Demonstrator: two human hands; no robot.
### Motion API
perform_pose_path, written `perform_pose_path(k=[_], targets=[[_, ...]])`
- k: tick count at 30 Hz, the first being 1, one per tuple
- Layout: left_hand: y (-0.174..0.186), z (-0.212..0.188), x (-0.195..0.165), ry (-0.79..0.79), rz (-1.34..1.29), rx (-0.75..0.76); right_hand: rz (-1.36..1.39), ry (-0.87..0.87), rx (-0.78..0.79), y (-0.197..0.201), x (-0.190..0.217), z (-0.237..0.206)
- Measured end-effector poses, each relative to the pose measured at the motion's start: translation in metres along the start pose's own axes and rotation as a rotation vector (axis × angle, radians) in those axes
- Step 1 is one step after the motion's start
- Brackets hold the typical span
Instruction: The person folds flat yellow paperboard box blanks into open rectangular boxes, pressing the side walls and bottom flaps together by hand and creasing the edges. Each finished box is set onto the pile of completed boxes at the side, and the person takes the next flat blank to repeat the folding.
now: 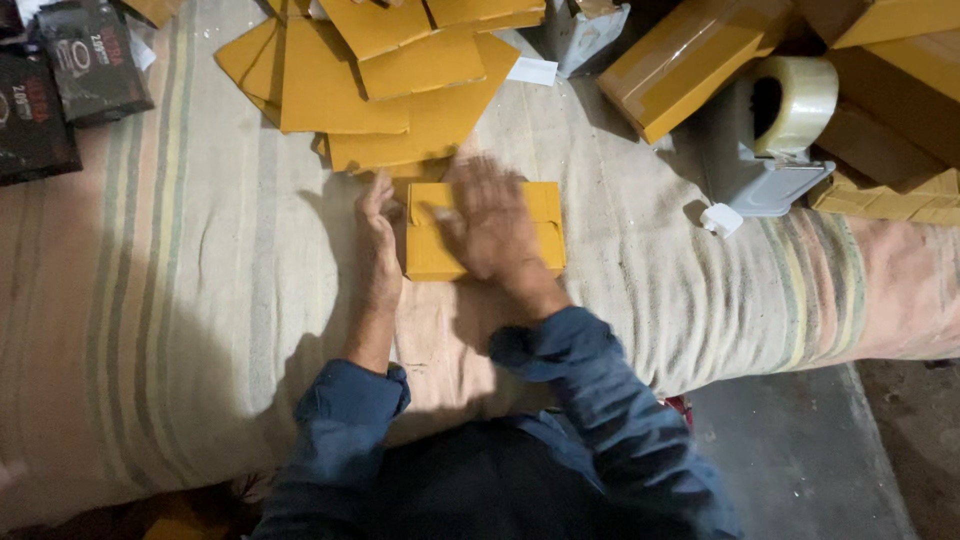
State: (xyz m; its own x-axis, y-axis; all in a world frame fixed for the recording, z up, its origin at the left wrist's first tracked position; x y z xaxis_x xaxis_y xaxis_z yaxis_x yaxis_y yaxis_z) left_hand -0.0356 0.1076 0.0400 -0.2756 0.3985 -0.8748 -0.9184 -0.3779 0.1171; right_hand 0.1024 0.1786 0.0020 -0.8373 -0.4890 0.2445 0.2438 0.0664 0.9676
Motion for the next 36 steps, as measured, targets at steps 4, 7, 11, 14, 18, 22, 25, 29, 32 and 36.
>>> perform_pose_path(k=[4,7,11,14,18,22,25,29,32,36], targets=[[0.004,0.001,-0.002,0.008,0.053,-0.010,-0.033,-0.145,-0.098,0.020,-0.078,-0.017],[-0.003,0.004,-0.016,-0.042,0.366,0.010,-0.005,-0.215,-0.146,0.021,-0.101,-0.027],[-0.052,0.010,-0.045,-0.284,0.907,0.104,-0.055,-0.222,-0.242,0.027,-0.091,-0.031],[-0.104,0.024,-0.027,-0.188,0.917,0.375,-0.095,-0.088,-0.270,0.032,-0.062,-0.026],[-0.122,0.029,-0.013,-0.081,1.011,0.405,-0.052,-0.062,-0.309,0.042,-0.048,-0.022],[-0.101,0.031,-0.015,-0.186,0.983,0.331,0.046,-0.026,-0.342,0.050,-0.045,-0.027],[-0.074,0.047,0.003,-0.074,1.058,0.348,0.096,0.016,-0.393,0.057,-0.042,-0.032],[-0.076,0.046,0.009,-0.024,1.165,0.366,0.064,0.008,-0.423,0.062,-0.039,-0.033],[-0.112,0.036,-0.011,-0.196,1.114,0.372,0.078,-0.024,-0.377,0.060,-0.041,-0.031],[-0.136,0.029,-0.014,-0.179,0.975,0.367,0.146,-0.053,-0.355,0.059,-0.045,-0.031]])
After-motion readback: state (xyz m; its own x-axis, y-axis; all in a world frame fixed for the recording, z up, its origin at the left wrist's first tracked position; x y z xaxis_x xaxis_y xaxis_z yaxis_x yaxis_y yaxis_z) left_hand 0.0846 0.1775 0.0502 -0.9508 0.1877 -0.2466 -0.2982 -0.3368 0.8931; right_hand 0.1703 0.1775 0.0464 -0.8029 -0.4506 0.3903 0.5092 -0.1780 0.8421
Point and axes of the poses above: each hand's wrist, its own z-axis towards the middle knuckle, its own y-axis out of the back of the hand, x = y × z, the point moved 10 cm from there along z, towards the middle knuckle
